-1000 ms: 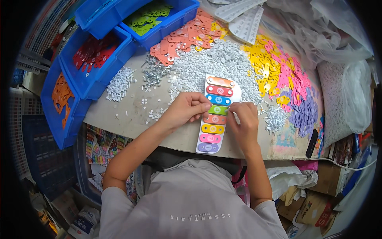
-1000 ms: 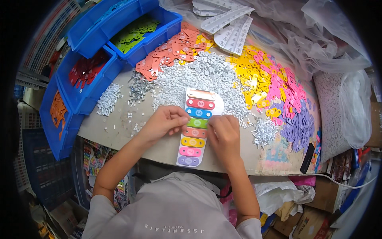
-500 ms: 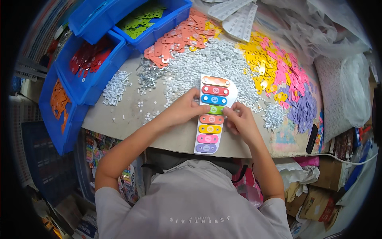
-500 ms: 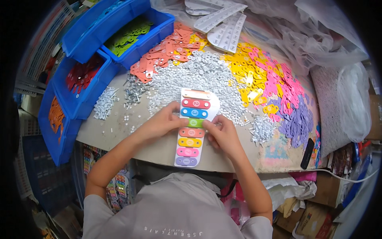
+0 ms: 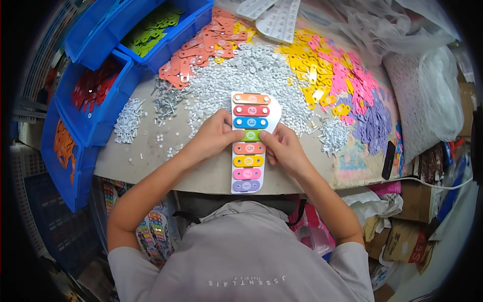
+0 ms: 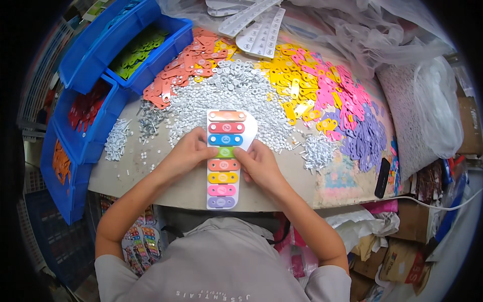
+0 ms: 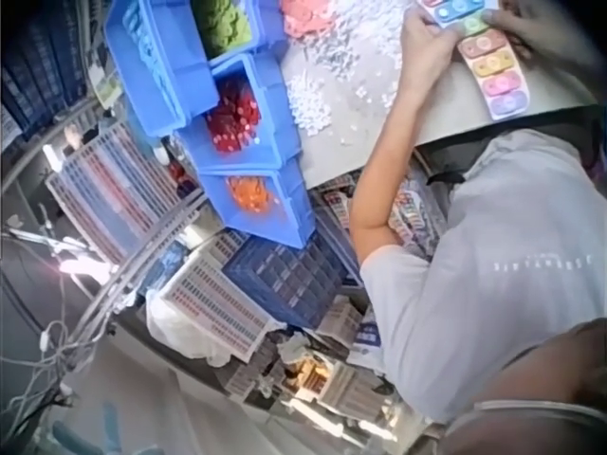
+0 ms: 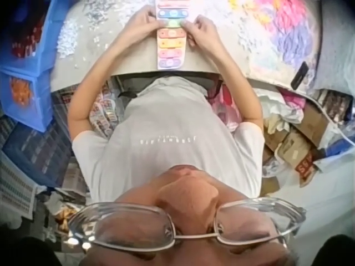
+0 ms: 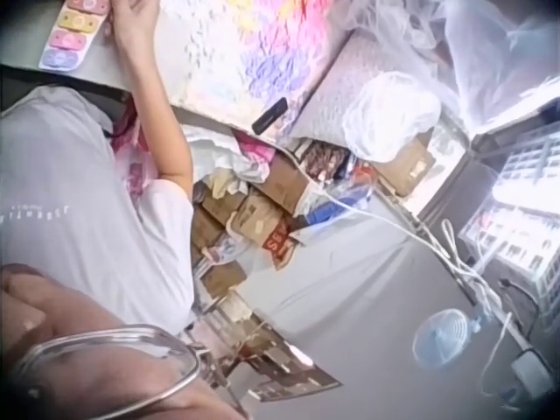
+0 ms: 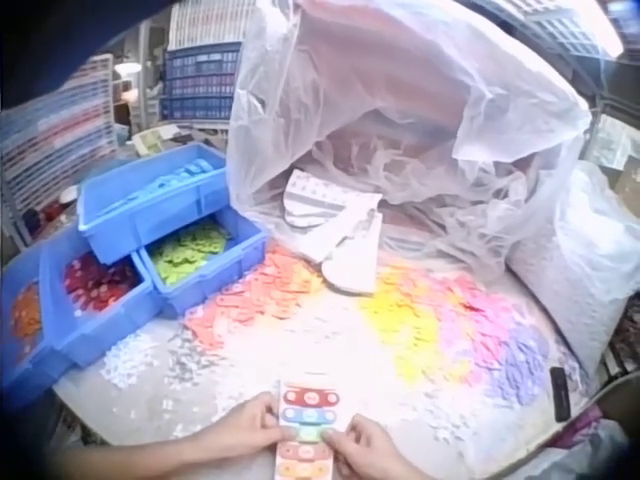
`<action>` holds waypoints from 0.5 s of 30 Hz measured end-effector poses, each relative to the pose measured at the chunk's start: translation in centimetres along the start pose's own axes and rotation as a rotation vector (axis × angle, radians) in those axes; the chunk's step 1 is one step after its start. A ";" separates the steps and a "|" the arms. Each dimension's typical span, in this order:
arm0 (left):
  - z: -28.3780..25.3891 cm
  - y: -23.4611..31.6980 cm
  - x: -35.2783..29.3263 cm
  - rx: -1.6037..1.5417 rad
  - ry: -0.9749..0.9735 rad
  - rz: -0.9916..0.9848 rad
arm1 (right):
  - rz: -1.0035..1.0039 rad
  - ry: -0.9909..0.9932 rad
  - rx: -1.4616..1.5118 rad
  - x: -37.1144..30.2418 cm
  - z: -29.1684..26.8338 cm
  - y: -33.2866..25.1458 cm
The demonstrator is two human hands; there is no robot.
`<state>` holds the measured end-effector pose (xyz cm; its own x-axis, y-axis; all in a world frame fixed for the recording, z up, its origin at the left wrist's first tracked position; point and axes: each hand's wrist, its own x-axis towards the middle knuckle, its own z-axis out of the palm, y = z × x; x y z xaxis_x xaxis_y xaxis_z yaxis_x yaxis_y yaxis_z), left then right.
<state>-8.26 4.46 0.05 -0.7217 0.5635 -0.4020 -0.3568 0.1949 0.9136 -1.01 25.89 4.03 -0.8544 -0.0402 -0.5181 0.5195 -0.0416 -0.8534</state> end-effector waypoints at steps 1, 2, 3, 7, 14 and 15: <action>0.0 0.3 -0.1 0.004 -0.004 0.004 | -0.023 0.016 -0.011 0.0 0.1 0.2; 0.1 0.7 -0.2 -0.006 -0.002 0.004 | -0.047 0.032 -0.022 0.0 0.1 0.3; 0.1 0.9 -0.3 -0.015 0.000 0.005 | -0.053 0.037 -0.021 0.0 0.0 0.4; 0.1 1.5 -1.4 0.027 0.006 0.047 | -0.022 -0.010 -0.021 -0.3 -0.6 -0.2; 0.6 2.2 -7.9 0.174 0.377 0.156 | -0.705 0.770 -0.931 1.1 -9.2 -1.5; 0.3 1.8 -8.4 0.250 0.443 0.206 | -0.773 0.789 -1.025 1.2 -10.5 -1.8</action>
<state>-2.67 0.30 5.06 -0.9616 0.2291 -0.1510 -0.0686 0.3319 0.9408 -3.09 36.39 4.33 -0.8662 0.2106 0.4532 0.0020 0.9083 -0.4184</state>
